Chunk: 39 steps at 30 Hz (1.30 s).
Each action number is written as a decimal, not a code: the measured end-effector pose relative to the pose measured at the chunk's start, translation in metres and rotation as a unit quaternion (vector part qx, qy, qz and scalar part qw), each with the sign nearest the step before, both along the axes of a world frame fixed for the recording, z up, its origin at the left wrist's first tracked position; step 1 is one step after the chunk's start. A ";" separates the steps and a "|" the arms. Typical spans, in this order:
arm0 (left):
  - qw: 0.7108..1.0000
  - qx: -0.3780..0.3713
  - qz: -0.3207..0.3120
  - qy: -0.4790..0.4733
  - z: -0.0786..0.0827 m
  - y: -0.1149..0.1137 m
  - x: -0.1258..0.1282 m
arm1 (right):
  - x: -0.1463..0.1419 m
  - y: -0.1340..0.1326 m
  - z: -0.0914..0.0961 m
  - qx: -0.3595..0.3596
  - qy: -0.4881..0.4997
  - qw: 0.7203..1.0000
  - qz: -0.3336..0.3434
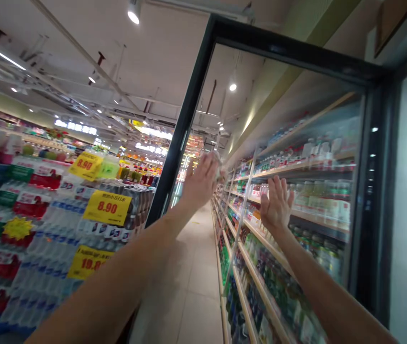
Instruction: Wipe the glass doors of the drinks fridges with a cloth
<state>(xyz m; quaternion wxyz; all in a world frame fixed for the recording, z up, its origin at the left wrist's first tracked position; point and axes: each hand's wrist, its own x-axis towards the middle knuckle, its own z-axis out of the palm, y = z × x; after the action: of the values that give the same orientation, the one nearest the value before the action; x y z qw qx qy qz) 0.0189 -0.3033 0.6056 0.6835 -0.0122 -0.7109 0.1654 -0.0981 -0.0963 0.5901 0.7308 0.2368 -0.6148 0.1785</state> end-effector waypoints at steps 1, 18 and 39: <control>0.999 0.046 0.002 0.012 0.007 -0.003 0.001 | 0.000 -0.001 0.000 -0.001 -0.001 1.000 -0.001; 0.999 -0.020 -0.043 -0.019 -0.017 0.010 -0.014 | 0.001 -0.003 0.000 0.013 -0.025 0.999 -0.023; 0.957 -0.241 -0.066 -0.149 -0.041 0.032 -0.030 | -0.007 0.002 0.000 0.006 -0.012 0.999 0.039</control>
<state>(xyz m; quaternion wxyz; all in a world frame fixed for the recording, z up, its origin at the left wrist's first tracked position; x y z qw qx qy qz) -0.0109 -0.2716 0.5642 0.5559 -0.2478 -0.7415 0.2826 -0.1051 -0.0941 0.5901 0.7146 0.2625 -0.6149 0.2058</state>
